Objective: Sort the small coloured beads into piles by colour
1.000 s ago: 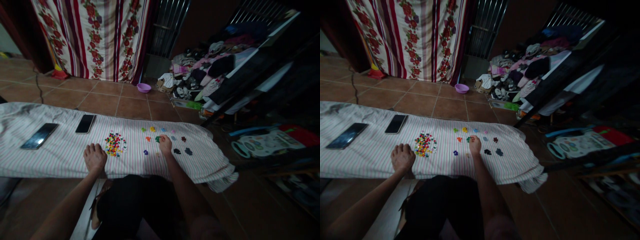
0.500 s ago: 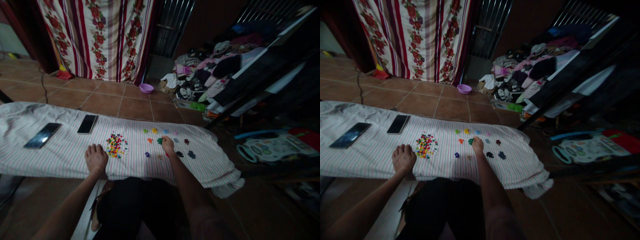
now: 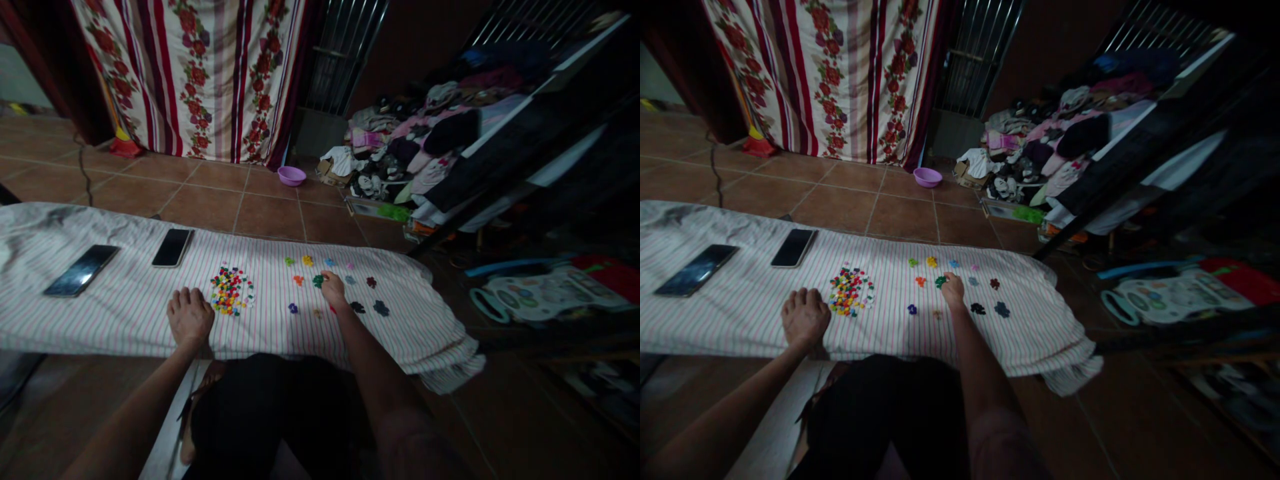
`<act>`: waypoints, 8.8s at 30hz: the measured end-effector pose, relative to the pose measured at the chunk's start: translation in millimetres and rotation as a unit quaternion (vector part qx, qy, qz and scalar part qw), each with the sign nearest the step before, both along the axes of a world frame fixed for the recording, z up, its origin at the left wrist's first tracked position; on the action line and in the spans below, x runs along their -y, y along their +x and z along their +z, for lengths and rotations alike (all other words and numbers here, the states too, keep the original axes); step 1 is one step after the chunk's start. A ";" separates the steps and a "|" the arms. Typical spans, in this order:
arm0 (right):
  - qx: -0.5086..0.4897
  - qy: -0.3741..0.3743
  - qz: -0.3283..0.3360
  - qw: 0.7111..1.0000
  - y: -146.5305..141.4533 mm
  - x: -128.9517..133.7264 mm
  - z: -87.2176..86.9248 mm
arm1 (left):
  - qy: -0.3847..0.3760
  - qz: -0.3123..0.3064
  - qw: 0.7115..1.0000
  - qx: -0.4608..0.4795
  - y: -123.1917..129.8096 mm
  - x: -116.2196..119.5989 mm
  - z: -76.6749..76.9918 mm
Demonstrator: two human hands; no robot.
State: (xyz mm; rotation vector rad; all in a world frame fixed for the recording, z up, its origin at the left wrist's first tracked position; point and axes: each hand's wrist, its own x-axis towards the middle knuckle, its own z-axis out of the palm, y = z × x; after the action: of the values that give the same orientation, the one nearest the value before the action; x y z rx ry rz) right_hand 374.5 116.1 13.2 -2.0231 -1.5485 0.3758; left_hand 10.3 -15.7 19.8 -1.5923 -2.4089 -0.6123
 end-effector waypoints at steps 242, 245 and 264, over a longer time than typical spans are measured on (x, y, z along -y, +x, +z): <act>0.029 0.112 -0.016 0.993 55.9 11.6 -3.6 | -0.033 0.006 0.999 -0.013 5.6 2.7 12.1; 0.027 0.115 -0.008 0.993 55.3 9.1 -6.6 | -0.037 0.007 0.999 -0.006 6.5 2.6 15.6; -0.014 0.071 0.017 0.997 63.1 4.3 -9.8 | -0.029 0.008 0.999 -0.028 5.6 2.2 11.5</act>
State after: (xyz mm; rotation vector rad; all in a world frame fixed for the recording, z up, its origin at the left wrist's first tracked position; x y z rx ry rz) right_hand 437.6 111.9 3.4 -1.8773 -1.5486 0.2975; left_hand 16.0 -17.9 31.3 -1.5887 -2.4166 -0.4930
